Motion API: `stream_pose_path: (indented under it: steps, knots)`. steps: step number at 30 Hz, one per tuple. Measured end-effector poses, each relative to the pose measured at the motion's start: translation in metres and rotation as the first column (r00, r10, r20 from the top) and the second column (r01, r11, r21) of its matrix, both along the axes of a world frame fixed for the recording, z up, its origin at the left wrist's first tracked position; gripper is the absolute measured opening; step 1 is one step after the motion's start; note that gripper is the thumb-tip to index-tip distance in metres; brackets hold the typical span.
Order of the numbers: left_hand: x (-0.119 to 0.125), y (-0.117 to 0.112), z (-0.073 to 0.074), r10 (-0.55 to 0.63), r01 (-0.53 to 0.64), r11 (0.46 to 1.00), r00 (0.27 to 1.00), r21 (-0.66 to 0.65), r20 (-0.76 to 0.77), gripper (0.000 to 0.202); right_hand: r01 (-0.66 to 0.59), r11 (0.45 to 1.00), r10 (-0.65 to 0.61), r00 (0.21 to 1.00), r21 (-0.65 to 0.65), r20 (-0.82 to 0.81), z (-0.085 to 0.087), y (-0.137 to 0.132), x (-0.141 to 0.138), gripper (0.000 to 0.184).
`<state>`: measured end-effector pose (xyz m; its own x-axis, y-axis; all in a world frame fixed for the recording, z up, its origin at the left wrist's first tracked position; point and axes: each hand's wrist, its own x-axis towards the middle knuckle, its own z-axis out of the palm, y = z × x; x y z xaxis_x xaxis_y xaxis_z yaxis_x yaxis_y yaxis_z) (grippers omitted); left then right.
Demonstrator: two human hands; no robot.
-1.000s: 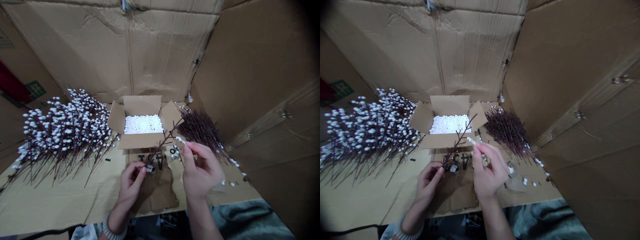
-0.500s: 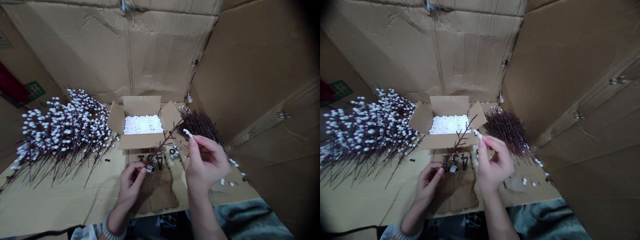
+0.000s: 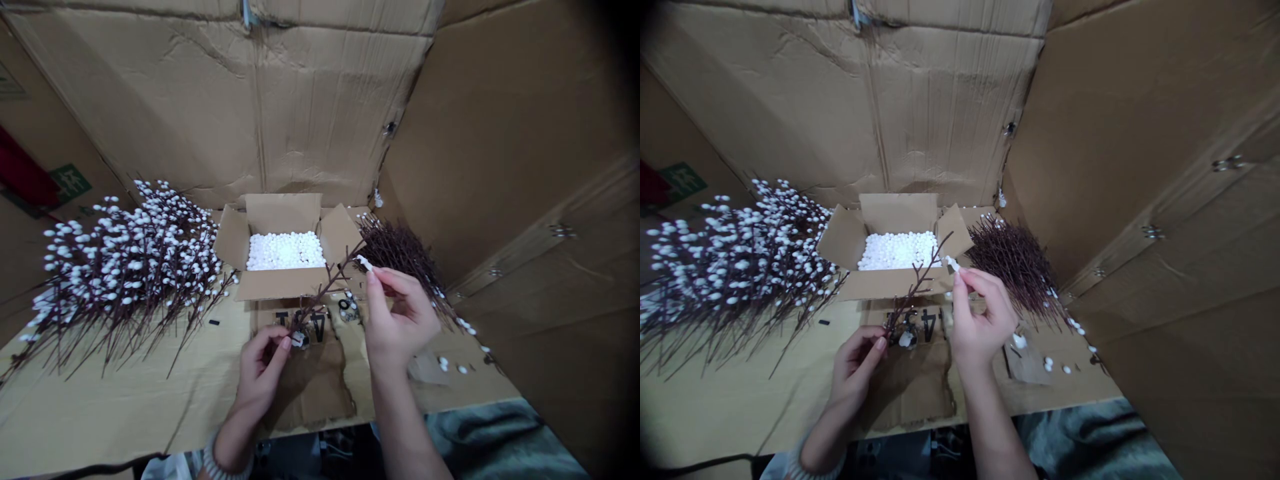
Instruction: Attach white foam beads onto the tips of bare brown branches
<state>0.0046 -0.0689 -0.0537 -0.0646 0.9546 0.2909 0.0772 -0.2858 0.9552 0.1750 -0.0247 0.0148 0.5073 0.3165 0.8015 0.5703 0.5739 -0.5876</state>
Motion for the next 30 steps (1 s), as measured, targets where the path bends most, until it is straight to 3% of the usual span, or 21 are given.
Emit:
stream_pose_path:
  steps: [8, 20, 30]
  knots:
    - [0.001, -0.001, 0.003, 0.001, -0.001, 1.000, 1.000, -0.027, -0.004, 0.011, 0.014, 0.997, -0.015, 1.000, 0.071, 0.009, 0.004, -0.003, 0.001, 0.014]
    - [0.002, 0.001, 0.004, 0.011, -0.011, 0.998, 1.000, -0.055, -0.004, 0.012, 0.011, 0.999, -0.009, 0.999, 0.046, -0.050, 0.003, -0.008, 0.001, 0.011]
    - [0.001, 0.001, 0.003, 0.011, -0.012, 0.997, 1.000, -0.073, -0.020, 0.015, -0.063, 0.998, 0.060, 0.984, 0.007, 0.169, -0.011, -0.022, -0.004, 0.021]
